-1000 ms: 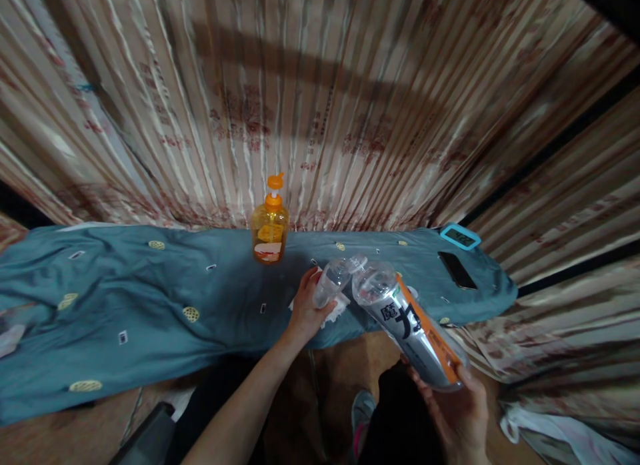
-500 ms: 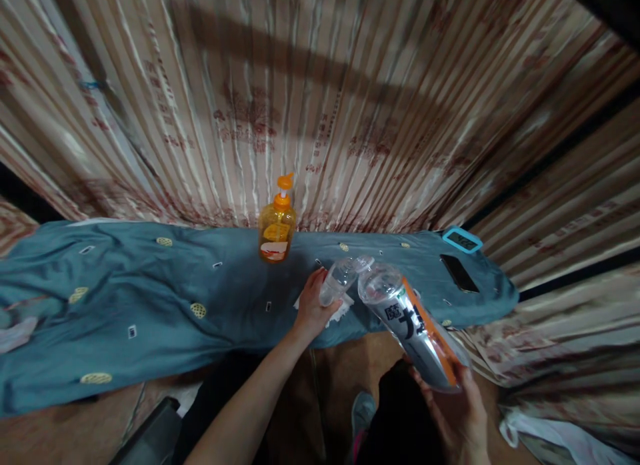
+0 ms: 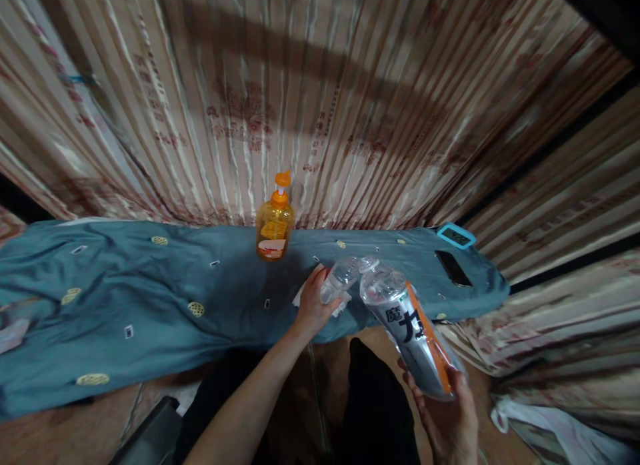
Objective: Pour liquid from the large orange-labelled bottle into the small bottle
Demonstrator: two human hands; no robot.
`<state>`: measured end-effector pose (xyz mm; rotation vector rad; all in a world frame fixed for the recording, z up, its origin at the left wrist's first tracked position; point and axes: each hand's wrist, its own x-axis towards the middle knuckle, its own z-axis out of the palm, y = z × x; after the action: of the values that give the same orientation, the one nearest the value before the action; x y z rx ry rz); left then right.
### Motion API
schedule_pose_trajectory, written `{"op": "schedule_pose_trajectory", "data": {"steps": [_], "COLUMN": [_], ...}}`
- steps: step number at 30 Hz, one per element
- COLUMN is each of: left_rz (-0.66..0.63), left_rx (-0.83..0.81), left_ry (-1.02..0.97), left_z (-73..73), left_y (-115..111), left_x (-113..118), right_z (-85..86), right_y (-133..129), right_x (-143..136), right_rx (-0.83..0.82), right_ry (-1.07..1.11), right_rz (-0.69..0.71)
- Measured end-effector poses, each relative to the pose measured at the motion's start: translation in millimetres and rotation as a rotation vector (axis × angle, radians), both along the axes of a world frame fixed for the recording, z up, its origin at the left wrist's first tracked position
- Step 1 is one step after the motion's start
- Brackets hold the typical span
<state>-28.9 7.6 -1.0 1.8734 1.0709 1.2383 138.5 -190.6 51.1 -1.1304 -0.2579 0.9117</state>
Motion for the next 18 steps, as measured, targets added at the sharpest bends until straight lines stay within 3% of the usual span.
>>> {"op": "schedule_pose_trajectory", "data": {"steps": [10,18], "left_rz": [0.000,0.013], "left_rx": [-0.022,-0.025], "left_ry": [0.005,-0.008], "left_z": [0.9,0.9], "left_y": [1.4,1.3], "left_x": [-0.8,-0.1], "right_z": [17.1,18.9], "right_y": [0.8,-1.2], "right_x": [-17.4,-11.0], "right_rx": [-0.032,-0.044], "right_ry": [-0.094,-0.142], "right_rz": [0.004,-0.005]}}
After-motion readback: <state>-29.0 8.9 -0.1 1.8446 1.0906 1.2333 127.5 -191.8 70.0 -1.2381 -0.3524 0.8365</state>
